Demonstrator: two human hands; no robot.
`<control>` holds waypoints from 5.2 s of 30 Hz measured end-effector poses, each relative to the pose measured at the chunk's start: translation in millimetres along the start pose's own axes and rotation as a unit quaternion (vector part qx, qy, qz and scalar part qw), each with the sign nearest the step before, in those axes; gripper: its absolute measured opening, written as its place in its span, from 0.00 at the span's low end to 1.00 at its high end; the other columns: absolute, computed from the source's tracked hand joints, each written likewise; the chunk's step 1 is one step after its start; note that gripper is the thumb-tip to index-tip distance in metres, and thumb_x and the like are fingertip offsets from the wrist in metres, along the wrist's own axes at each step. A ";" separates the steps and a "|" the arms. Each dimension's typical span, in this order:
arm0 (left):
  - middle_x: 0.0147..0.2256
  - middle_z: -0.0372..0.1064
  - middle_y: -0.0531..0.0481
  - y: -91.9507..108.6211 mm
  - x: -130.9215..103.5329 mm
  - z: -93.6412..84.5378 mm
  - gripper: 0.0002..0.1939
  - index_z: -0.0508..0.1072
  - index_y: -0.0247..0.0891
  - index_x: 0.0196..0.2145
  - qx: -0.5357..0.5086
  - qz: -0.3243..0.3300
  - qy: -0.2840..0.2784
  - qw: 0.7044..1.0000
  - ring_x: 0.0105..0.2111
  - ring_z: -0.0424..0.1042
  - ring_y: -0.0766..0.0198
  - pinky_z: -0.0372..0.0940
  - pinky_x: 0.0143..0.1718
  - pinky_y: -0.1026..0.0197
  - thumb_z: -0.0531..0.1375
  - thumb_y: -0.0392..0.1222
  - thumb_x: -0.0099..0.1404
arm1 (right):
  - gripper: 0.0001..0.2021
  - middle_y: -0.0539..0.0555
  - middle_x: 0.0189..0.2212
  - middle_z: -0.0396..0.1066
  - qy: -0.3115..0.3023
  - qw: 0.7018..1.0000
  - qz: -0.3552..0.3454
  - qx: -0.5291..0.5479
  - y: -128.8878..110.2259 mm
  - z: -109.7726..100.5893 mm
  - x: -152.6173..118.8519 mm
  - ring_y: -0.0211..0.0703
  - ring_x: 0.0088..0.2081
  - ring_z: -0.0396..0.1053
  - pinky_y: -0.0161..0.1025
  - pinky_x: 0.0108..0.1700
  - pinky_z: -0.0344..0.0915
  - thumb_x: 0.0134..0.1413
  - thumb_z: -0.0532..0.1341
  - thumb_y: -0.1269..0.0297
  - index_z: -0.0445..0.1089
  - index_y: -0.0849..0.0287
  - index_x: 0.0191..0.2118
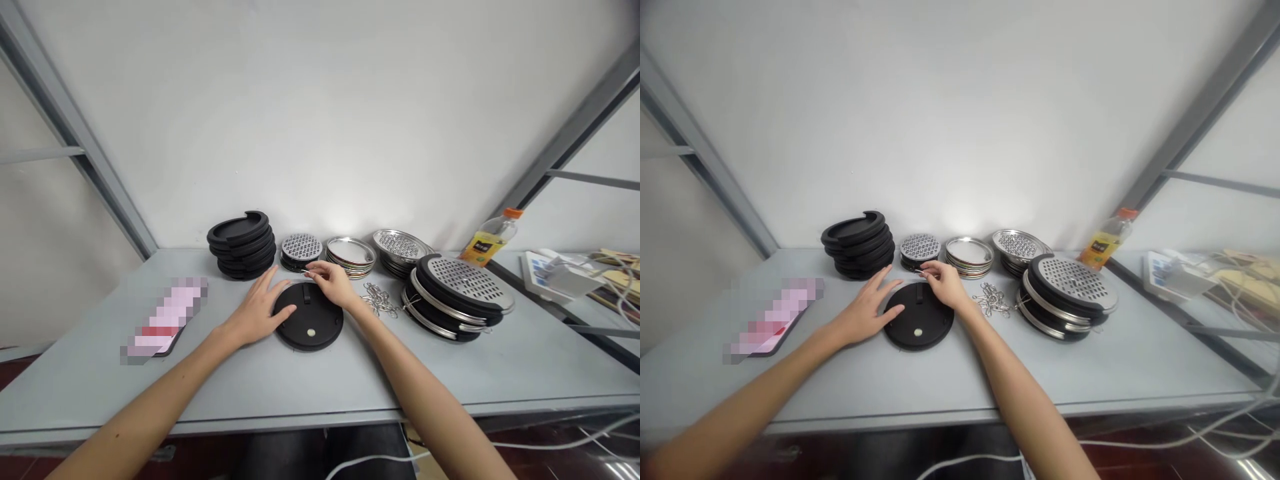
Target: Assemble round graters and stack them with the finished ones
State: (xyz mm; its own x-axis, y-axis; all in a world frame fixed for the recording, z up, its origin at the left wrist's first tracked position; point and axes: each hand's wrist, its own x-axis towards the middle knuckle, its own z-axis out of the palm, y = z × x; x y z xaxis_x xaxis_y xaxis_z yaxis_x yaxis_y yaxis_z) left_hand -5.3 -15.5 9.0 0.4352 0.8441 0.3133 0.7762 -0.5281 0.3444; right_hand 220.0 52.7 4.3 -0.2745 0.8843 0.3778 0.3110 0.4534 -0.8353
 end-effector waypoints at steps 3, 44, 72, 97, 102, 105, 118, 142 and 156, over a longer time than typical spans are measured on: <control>0.66 0.46 0.42 1.8 9.9 4.6 0.25 0.64 0.42 0.58 -0.023 -0.046 0.032 0.998 0.65 0.49 0.49 0.53 0.62 0.46 0.54 0.55 0.67 | 0.07 0.55 0.36 0.78 0.002 0.999 -0.034 -0.041 4.4 5.3 -8.0 0.44 0.40 0.75 0.41 0.45 0.69 0.54 0.58 0.70 0.73 0.59 0.37; 0.44 0.75 0.46 21.6 50.8 34.0 0.16 0.75 0.41 0.44 -0.081 -0.126 0.091 0.984 0.45 0.73 0.53 0.67 0.47 0.55 0.64 0.47 0.58 | 0.12 0.53 0.35 0.77 0.003 0.989 -0.065 -0.132 10.5 9.1 -6.2 0.43 0.37 0.74 0.39 0.42 0.67 0.52 0.57 0.74 0.75 0.57 0.38; 0.50 0.73 0.43 29.8 49.9 30.0 0.20 0.73 0.38 0.51 -0.023 -0.119 0.070 0.990 0.50 0.71 0.50 0.64 0.51 0.52 0.62 0.43 0.60 | 0.15 0.52 0.40 0.78 -0.015 0.964 -0.067 -0.258 4.4 1.5 -9.8 0.50 0.42 0.76 0.40 0.43 0.68 0.55 0.58 0.72 0.77 0.50 0.44; 0.42 0.77 0.46 48.1 50.5 31.7 0.16 0.77 0.40 0.45 0.094 -0.178 0.062 0.978 0.41 0.76 0.51 0.67 0.38 0.57 0.60 0.47 0.61 | 0.15 0.50 0.43 0.77 -0.042 0.931 -0.106 -0.346 0.0 2.6 -12.1 0.42 0.43 0.74 0.33 0.41 0.65 0.59 0.55 0.73 0.77 0.52 0.42; 0.39 0.78 0.44 50.4 54.8 30.2 0.18 0.76 0.40 0.47 0.114 -0.195 0.044 0.973 0.39 0.76 0.49 0.67 0.37 0.56 0.60 0.48 0.60 | 0.14 0.50 0.41 0.78 -0.035 0.931 -0.088 -0.352 -0.7 3.5 -11.8 0.42 0.42 0.74 0.33 0.40 0.65 0.58 0.55 0.72 0.77 0.52 0.42; 0.36 0.78 0.44 53.1 57.3 29.5 0.15 0.78 0.42 0.43 0.129 -0.200 0.028 0.971 0.37 0.76 0.48 0.66 0.34 0.55 0.59 0.49 0.61 | 0.14 0.50 0.41 0.78 -0.034 0.935 -0.088 -0.341 2.6 4.3 -10.3 0.43 0.42 0.74 0.34 0.42 0.65 0.56 0.57 0.74 0.77 0.53 0.41; 0.37 0.77 0.45 55.7 52.7 28.8 0.14 0.74 0.42 0.44 0.128 -0.195 0.048 0.971 0.37 0.76 0.50 0.65 0.33 0.57 0.59 0.48 0.62 | 0.14 0.51 0.41 0.78 0.014 0.969 -0.076 -0.233 5.7 2.8 -14.0 0.43 0.41 0.75 0.36 0.43 0.67 0.57 0.57 0.73 0.76 0.54 0.45; 0.43 0.76 0.44 47.1 50.9 31.1 0.16 0.75 0.40 0.47 0.135 -0.125 0.078 0.980 0.46 0.72 0.53 0.53 0.58 0.50 0.59 0.44 0.63 | 0.15 0.53 0.42 0.76 -0.031 0.959 -0.091 -0.267 0.4 0.0 -11.2 0.42 0.42 0.73 0.35 0.45 0.66 0.56 0.57 0.75 0.76 0.56 0.45; 0.43 0.76 0.43 51.5 50.8 28.6 0.18 0.73 0.36 0.50 0.152 -0.131 0.050 0.978 0.46 0.72 0.51 0.61 0.49 0.54 0.58 0.44 0.65 | 0.15 0.53 0.42 0.76 -0.035 0.942 -0.121 -0.310 2.2 0.0 -10.2 0.43 0.44 0.69 0.37 0.46 0.65 0.58 0.56 0.74 0.76 0.54 0.46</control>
State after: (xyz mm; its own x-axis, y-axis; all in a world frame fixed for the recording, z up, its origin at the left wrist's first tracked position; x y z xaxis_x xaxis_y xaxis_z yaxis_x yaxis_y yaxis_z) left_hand 69.9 2.9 17.3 0.1685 0.9255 0.3393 0.9614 -0.2303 0.1505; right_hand 223.5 44.7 -1.4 -0.4583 0.7466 0.4821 0.6970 0.6385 -0.3263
